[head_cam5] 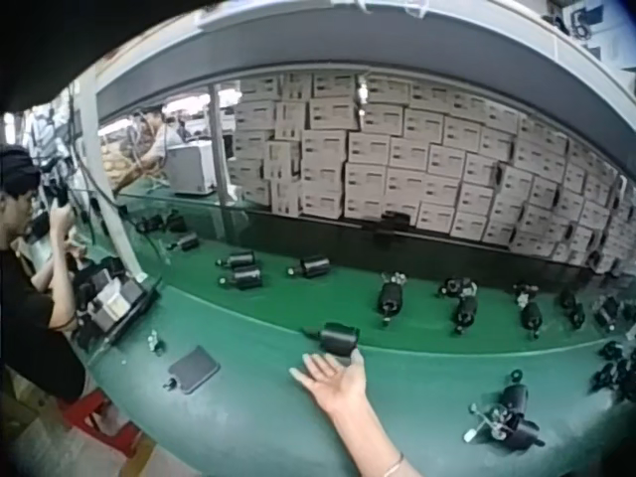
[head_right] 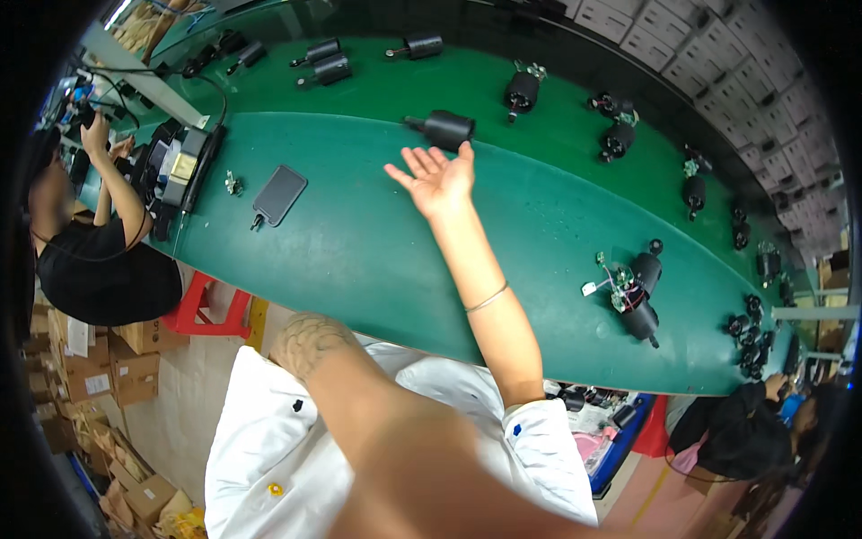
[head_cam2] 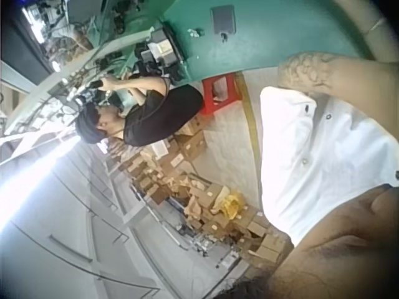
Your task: Assembling electronic circuit boards into small circular housings on a production line.
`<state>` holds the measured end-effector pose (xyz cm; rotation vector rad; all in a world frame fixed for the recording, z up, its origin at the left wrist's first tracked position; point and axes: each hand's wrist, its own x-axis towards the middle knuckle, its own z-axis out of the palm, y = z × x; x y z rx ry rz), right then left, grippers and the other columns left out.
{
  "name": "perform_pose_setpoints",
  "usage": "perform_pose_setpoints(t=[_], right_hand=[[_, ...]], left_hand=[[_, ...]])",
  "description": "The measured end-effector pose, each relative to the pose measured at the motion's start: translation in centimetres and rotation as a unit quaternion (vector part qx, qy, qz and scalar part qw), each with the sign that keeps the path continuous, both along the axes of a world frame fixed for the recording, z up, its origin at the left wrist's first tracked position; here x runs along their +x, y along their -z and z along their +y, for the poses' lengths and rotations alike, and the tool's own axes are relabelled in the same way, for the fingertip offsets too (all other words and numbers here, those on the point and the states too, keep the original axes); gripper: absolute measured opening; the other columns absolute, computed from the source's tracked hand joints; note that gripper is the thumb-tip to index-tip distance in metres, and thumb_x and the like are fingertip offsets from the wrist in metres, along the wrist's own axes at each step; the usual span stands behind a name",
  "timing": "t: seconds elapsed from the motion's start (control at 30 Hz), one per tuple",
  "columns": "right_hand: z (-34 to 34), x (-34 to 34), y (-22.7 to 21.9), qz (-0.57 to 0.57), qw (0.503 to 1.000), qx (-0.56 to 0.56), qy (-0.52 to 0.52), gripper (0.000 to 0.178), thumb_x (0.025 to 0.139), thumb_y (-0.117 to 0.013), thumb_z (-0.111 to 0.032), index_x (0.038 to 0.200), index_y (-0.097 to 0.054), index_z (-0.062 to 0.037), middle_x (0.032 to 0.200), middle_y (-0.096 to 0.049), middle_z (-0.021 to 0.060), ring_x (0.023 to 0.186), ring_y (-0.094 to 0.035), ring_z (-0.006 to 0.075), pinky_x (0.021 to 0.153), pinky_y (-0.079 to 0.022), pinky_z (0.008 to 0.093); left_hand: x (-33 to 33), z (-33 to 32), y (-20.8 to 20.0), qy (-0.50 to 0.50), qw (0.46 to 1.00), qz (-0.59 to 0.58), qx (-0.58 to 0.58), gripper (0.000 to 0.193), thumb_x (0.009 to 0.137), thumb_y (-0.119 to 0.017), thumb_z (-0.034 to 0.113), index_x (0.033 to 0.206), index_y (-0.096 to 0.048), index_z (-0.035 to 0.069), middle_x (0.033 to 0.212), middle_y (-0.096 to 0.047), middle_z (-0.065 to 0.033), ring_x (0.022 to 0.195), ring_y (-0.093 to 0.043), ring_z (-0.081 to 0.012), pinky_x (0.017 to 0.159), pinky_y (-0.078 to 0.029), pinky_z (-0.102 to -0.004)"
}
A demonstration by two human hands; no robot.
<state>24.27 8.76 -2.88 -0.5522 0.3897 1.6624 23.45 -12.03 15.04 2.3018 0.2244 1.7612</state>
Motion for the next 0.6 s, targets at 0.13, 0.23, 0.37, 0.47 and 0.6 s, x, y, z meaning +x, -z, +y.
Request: perform_pose_setpoints(t=[0.13,0.23,0.37,0.47,0.6], right_hand=[[3.7,5.1,1.3,-0.289,0.951,0.048,0.097,0.045,0.088,-0.055,-0.027,0.128,-0.050,-0.0053,0.120,-0.046,0.0175,0.114,-0.045,0.0325,0.098,-0.039,0.0569],[6.3,8.5,1.6,-0.556,0.827,0.021,0.081,0.041,0.084,-0.058,-0.027,0.123,-0.058,-0.0128,0.118,-0.051,0.0154,0.114,-0.045,0.0333,0.097,-0.040,0.0513],[9.4,11.5,4.6,-0.847,0.510,-0.085,-0.126,0.046,0.080,-0.061,-0.026,0.123,-0.057,-0.0115,0.124,-0.048,0.0160,0.107,-0.049,0.0327,0.086,-0.047,0.0469],[11.2,11.7,5.4,-0.865,0.481,-0.082,-0.114,0.045,0.079,-0.062,-0.028,0.120,-0.061,-0.0113,0.118,-0.055,0.0147,0.102,-0.054,0.0316,0.084,-0.048,0.0451],[12.5,15.5,7.5,-0.870,0.489,-0.058,-0.039,0.031,0.078,-0.063,-0.028,0.101,-0.072,-0.0102,0.094,-0.070,0.0089,0.088,-0.064,0.0275,0.078,-0.051,0.0391]], left_hand=[[1.0,-1.7,-0.5,-0.012,1.000,-0.023,0.005,0.016,0.083,-0.058,0.020,0.088,-0.067,0.009,0.092,-0.065,-0.0123,0.087,-0.060,-0.0240,0.090,-0.040,-0.0373],[-1.7,-0.6,-0.4,-0.010,0.999,-0.036,0.012,0.016,0.082,-0.058,0.020,0.088,-0.066,0.008,0.091,-0.064,-0.0125,0.086,-0.059,-0.0243,0.089,-0.041,-0.0375],[-6.5,1.4,-0.8,0.013,0.999,-0.046,0.015,0.015,0.081,-0.058,0.019,0.087,-0.065,0.007,0.090,-0.063,-0.0127,0.084,-0.058,-0.0246,0.088,-0.041,-0.0378],[-4.5,-0.1,-1.0,0.009,0.999,-0.042,0.008,0.015,0.080,-0.058,0.019,0.087,-0.065,0.006,0.089,-0.062,-0.0128,0.083,-0.056,-0.0248,0.088,-0.041,-0.0381],[0.2,-0.8,-1.1,0.014,0.999,-0.037,-0.003,0.015,0.079,-0.058,0.018,0.086,-0.064,0.005,0.088,-0.061,-0.0130,0.082,-0.055,-0.0252,0.087,-0.041,-0.0384]])
